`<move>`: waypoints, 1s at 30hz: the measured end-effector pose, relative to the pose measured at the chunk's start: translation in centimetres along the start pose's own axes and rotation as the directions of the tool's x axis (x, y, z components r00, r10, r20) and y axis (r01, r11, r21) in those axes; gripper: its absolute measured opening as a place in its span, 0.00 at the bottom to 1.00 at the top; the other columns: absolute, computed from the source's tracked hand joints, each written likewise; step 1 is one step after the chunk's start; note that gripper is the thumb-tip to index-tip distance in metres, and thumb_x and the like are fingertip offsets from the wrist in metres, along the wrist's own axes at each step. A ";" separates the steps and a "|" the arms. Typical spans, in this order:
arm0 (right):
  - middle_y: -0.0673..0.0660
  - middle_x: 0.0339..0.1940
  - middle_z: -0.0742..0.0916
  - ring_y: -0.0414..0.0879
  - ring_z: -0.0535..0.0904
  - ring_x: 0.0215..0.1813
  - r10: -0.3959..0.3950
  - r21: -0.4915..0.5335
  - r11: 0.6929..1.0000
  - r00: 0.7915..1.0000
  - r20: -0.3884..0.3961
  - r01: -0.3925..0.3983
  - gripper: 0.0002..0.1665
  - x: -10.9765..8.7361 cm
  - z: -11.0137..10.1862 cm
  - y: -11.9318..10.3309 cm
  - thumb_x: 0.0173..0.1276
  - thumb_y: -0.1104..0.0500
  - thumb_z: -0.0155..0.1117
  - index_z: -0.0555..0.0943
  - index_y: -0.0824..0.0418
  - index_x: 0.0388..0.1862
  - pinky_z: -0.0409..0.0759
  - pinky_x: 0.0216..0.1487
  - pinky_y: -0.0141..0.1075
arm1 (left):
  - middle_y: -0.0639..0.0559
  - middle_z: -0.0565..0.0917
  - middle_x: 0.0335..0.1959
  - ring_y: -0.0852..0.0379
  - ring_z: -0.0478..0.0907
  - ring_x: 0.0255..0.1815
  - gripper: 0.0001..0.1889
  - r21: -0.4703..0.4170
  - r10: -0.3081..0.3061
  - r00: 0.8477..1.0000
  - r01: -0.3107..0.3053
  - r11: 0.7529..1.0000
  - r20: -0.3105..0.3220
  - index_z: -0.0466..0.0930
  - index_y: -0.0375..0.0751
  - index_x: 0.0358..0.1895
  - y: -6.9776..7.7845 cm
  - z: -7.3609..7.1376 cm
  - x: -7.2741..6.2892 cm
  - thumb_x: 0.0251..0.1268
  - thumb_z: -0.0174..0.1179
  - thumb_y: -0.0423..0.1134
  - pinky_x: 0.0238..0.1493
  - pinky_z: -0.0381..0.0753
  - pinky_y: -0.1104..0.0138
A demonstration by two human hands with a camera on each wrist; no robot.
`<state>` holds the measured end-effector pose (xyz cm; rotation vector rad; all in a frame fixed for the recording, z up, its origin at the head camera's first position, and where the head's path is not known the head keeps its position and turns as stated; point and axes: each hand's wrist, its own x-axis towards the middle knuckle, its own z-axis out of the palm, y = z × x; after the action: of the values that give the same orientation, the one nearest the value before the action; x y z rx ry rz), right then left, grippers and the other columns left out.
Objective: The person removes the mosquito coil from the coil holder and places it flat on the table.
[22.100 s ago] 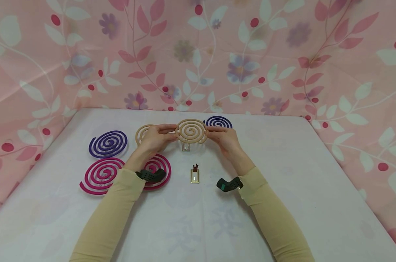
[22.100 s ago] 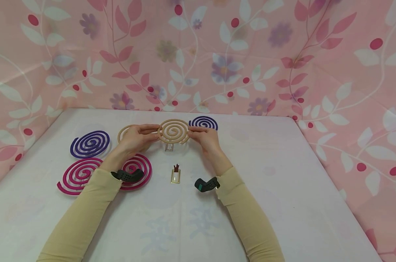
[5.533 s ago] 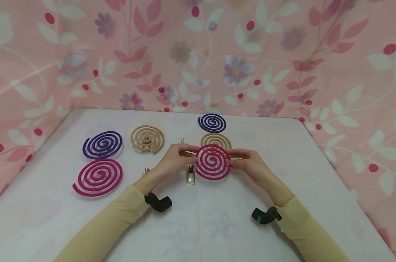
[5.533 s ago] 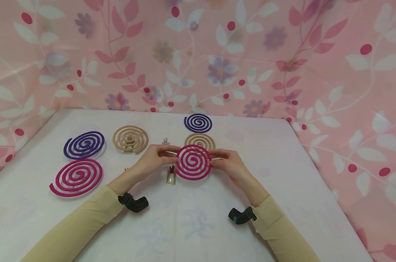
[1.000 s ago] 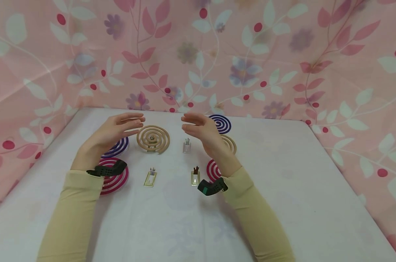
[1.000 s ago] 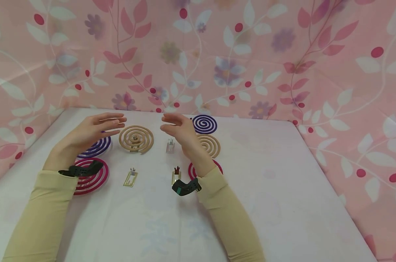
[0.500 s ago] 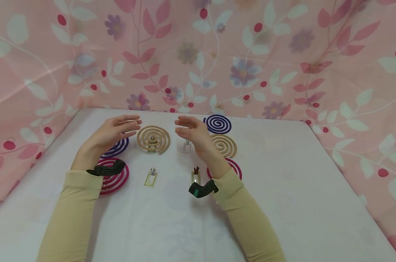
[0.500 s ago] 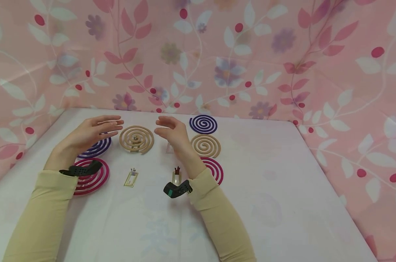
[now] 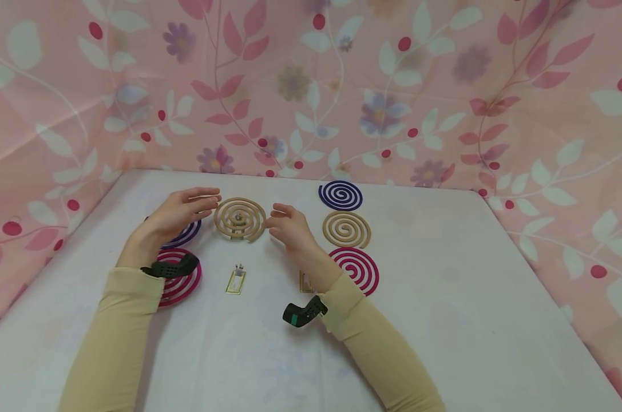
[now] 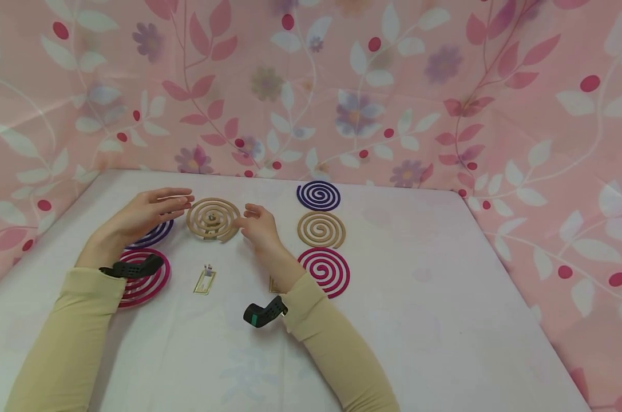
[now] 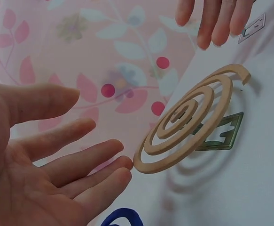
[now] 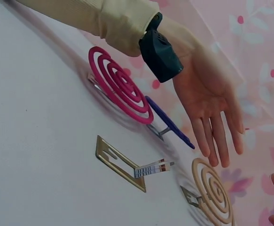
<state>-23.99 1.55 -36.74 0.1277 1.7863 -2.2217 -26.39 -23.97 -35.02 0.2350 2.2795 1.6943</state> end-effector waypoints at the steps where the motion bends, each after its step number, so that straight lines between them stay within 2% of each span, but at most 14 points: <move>1: 0.67 0.73 0.71 0.56 0.71 0.69 0.009 0.003 1.000 1.000 -0.004 -0.009 0.37 0.0 0.2 0.2 0.63 0.72 0.59 0.66 0.67 0.73 0.69 0.73 0.47 | 0.34 0.60 0.77 0.44 0.58 0.78 0.33 0.004 -0.003 1.000 0.003 1.000 0.000 0.56 0.33 0.77 -0.1 0.1 0.0 0.78 0.52 0.48 0.75 0.61 0.56; 10: 0.69 0.67 0.75 0.49 0.76 0.56 0.032 0.069 0.997 0.999 -0.011 -0.032 0.34 0.2 0.7 1.3 0.65 0.72 0.57 0.65 0.71 0.71 0.69 0.73 0.48 | 0.34 0.59 0.77 0.42 0.57 0.78 0.30 0.002 -0.009 1.000 0.009 1.000 0.005 0.57 0.33 0.76 -0.3 0.4 0.3 0.80 0.49 0.44 0.76 0.60 0.55; 17: 0.72 0.66 0.75 0.55 0.76 0.62 0.018 0.090 0.996 1.000 0.005 -0.018 0.33 0.3 0.8 1.6 0.66 0.72 0.54 0.66 0.73 0.71 0.71 0.72 0.48 | 0.35 0.58 0.78 0.43 0.56 0.78 0.30 0.003 -0.016 1.000 0.016 1.000 0.015 0.56 0.33 0.77 -0.2 0.4 0.3 0.80 0.49 0.43 0.78 0.57 0.53; 23: 0.71 0.63 0.78 0.49 0.77 0.52 0.021 0.098 0.995 1.000 -0.003 -0.021 0.31 0.4 0.8 1.6 0.67 0.71 0.55 0.68 0.72 0.70 0.73 0.70 0.47 | 0.35 0.56 0.79 0.43 0.55 0.79 0.30 0.006 -0.024 1.000 0.024 1.000 0.017 0.55 0.33 0.77 -0.2 0.5 0.3 0.80 0.48 0.44 0.78 0.55 0.51; 30: 0.69 0.64 0.77 0.46 0.78 0.48 0.021 0.099 0.995 1.000 0.002 -0.021 0.29 0.5 0.7 1.5 0.69 0.71 0.54 0.68 0.71 0.70 0.75 0.69 0.44 | 0.34 0.56 0.78 0.41 0.56 0.78 0.31 -0.016 -0.036 0.999 0.036 0.999 0.021 0.55 0.33 0.77 -0.3 0.6 0.4 0.80 0.48 0.44 0.76 0.59 0.50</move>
<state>-23.94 0.50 -38.11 0.1654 1.6669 -2.2955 -26.51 -23.37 -35.57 0.2060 2.2406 1.6838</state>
